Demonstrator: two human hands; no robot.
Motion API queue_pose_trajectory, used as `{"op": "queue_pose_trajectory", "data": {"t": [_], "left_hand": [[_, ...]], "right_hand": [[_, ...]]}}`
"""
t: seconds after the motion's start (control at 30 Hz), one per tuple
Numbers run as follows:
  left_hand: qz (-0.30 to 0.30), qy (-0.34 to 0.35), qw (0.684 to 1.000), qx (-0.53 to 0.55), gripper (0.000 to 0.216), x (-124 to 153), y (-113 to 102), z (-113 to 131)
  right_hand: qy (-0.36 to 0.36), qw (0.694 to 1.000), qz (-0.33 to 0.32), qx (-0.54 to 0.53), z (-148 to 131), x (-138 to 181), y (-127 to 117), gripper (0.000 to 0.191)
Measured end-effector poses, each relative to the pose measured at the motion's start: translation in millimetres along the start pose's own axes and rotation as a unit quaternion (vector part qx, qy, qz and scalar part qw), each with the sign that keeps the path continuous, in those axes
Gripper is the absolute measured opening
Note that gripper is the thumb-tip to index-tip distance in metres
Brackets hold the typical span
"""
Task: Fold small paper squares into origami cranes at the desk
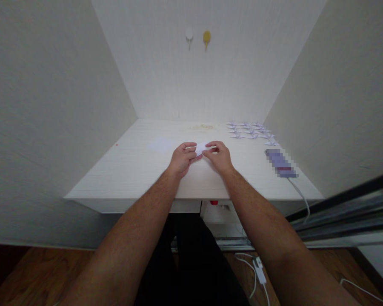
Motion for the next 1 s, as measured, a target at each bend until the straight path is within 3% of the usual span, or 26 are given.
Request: {"op": "queue_pose_trajectory", "data": {"t": [0.13, 0.27, 0.4, 0.67, 1.0], "left_hand": [[-0.005, 0.012, 0.999, -0.036, 0.041, 0, 3, -1], [0.037, 0.058, 0.988, -0.136, 0.031, -2, 1, 0], [0.056, 0.093, 0.97, -0.218, 0.037, 0, 1, 5], [0.033, 0.09, 0.976, -0.193, 0.024, -1, 5, 4], [0.024, 0.087, 0.97, -0.225, 0.017, -2, 8, 0]], "right_hand": [[0.042, 0.998, -0.022, -0.035, 2, 2, 6, 0.021], [0.065, 0.995, -0.03, -0.066, -1, 1, 7, 0.019], [0.096, 0.991, -0.044, -0.077, 0, 3, 8, 0.02], [0.128, 0.977, -0.102, -0.137, 7, 6, 16, 0.022], [0.092, 0.99, -0.076, -0.078, 11, 4, 12, 0.012]]}}
Point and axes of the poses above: each hand's wrist, its own x-axis away from the middle knuckle, its own y-axis out of the palm, z = x × y, the point moved 6 cm from there along -x, towards the middle knuckle, and after that the axes turned 14 degrees about -x, right-handed, at the moved point
